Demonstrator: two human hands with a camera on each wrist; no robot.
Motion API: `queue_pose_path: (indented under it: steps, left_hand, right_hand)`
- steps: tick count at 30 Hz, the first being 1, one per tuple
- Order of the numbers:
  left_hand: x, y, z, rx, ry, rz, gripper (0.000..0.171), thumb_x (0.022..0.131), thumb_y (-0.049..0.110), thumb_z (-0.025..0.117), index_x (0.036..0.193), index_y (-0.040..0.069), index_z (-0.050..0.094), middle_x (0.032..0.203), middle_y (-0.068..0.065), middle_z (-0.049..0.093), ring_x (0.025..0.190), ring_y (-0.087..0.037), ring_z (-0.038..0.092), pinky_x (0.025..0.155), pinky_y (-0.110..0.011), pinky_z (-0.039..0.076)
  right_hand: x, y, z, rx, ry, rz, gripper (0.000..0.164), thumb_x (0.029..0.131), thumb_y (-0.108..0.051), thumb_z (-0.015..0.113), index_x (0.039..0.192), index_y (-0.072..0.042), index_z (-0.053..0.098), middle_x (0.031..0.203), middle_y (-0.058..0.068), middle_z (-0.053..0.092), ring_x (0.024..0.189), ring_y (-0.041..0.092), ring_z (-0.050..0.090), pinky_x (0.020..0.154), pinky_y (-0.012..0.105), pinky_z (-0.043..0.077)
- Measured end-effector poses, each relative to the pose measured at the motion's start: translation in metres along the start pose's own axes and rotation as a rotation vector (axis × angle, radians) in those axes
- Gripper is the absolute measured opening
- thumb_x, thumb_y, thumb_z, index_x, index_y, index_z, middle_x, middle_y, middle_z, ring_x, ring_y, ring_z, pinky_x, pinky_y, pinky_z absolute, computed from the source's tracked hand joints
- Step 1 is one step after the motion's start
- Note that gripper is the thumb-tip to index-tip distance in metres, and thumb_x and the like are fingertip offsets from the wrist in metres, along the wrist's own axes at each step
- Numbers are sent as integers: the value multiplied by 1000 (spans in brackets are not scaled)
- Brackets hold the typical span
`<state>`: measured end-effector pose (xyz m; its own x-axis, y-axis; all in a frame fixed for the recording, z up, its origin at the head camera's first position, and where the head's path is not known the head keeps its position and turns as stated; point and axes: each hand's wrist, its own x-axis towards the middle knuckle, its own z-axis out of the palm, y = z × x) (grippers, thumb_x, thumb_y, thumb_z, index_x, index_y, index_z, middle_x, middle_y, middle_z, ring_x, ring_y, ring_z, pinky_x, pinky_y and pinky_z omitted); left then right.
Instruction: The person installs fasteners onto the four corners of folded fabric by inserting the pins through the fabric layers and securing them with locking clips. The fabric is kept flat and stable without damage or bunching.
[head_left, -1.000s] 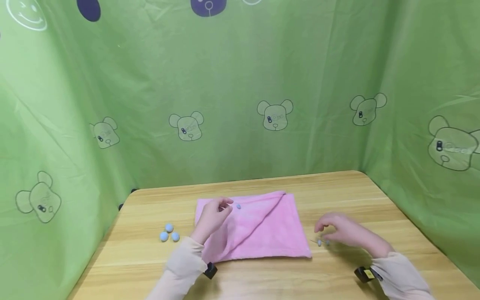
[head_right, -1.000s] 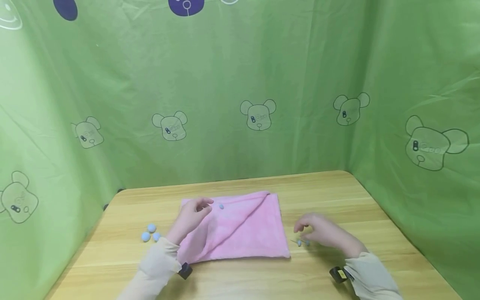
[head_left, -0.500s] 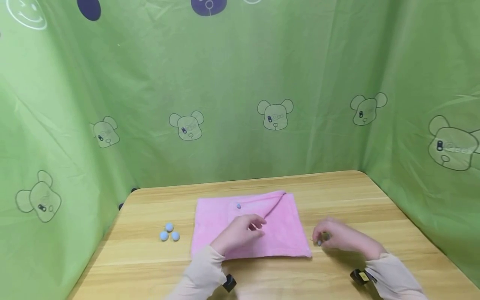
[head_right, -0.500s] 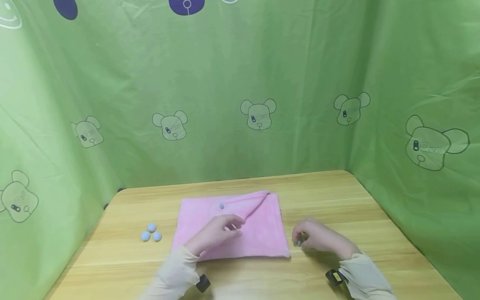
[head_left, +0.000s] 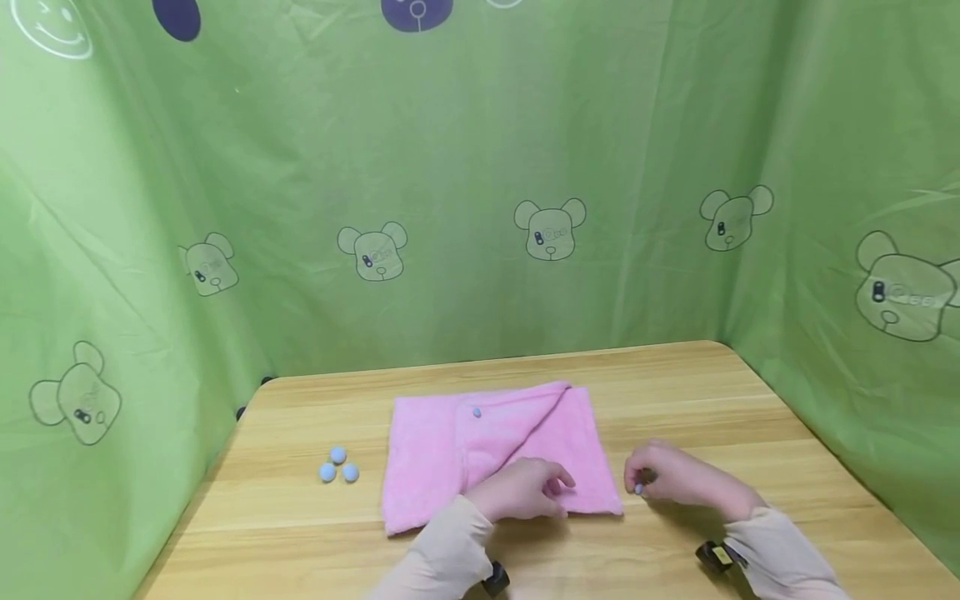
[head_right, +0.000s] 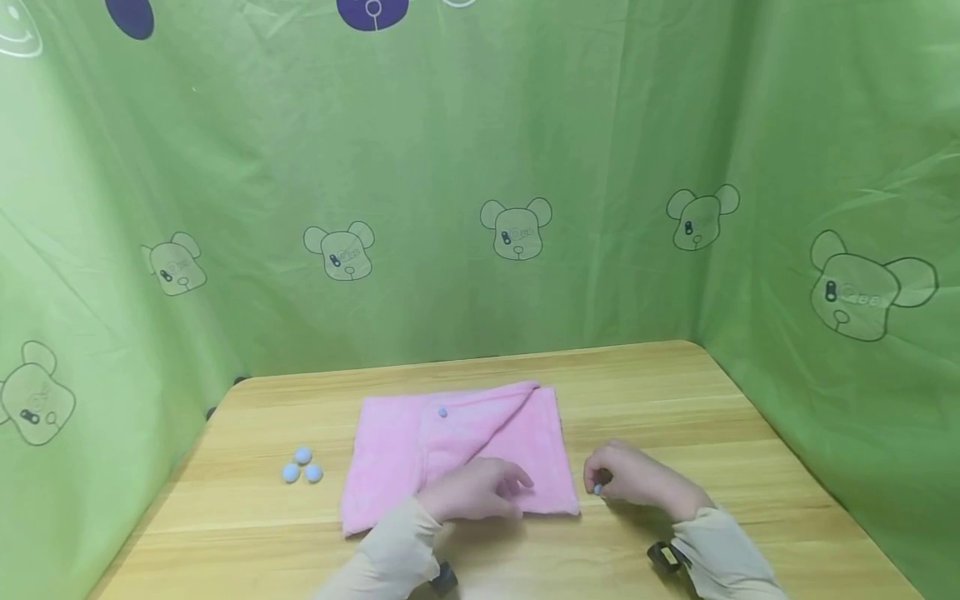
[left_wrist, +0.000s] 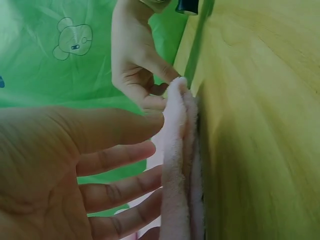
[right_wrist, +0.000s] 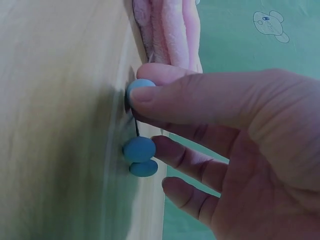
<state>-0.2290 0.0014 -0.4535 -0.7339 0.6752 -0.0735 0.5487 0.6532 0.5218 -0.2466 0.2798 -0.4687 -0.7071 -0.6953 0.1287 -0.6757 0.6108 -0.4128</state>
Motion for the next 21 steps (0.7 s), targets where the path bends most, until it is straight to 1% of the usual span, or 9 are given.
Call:
queue_pose_path:
  steps: [3, 7, 10, 14, 17, 18, 21]
  left_hand:
    - [3, 2, 4, 51, 18, -10, 41, 74, 21, 82, 113, 17, 69, 100, 3, 73, 89, -1, 63, 83, -12, 47]
    - [8, 3, 12, 154, 53, -32, 43, 69, 26, 86, 109, 23, 70, 99, 8, 72, 89, 0, 62, 84, -13, 46]
    - [10, 3, 16, 197, 86, -33, 35, 73, 24, 84, 105, 24, 72, 95, 10, 71, 87, 0, 61, 83, -13, 46]
    - [11, 1, 18, 168, 142, -2, 17, 82, 20, 75, 99, 20, 75, 90, 10, 73, 82, 0, 61, 81, -13, 47]
    - [11, -2, 17, 120, 184, 3, 8, 86, 21, 70, 91, 18, 75, 83, 11, 71, 74, 2, 58, 77, -12, 46]
    - [11, -3, 17, 103, 195, -2, 7, 87, 23, 69, 89, 18, 75, 80, 12, 70, 71, 3, 56, 74, -12, 46]
    - [12, -4, 15, 46, 224, -20, 13, 90, 28, 67, 83, 18, 71, 72, 13, 65, 66, 4, 50, 69, -11, 44]
  right_hand:
    - [0, 0, 0, 3, -1, 6, 24, 67, 2, 72, 75, -19, 65, 76, -14, 60, 75, -1, 48, 70, 24, 40]
    - [1, 0, 1, 9, -3, 16, 24, 68, 3, 72, 74, -19, 64, 75, -14, 60, 74, -1, 47, 69, 23, 39]
    - [1, -1, 0, 23, -11, 30, 24, 69, 3, 71, 74, -19, 64, 75, -13, 60, 74, -1, 48, 69, 23, 39]
    - [2, -2, -1, 46, -24, 46, 23, 71, 4, 71, 75, -18, 65, 76, -12, 61, 74, 0, 49, 68, 23, 42]
    - [3, -3, -2, 66, -26, 53, 21, 73, 3, 71, 76, -17, 65, 76, -11, 63, 73, 0, 52, 67, 23, 47]
    - [3, -4, -3, 68, -24, 55, 20, 74, 2, 71, 76, -18, 66, 76, -10, 64, 74, 0, 52, 68, 24, 48]
    - [2, -6, -7, 84, -8, 59, 16, 78, -2, 72, 77, -17, 66, 78, -9, 66, 75, 1, 55, 70, 26, 50]
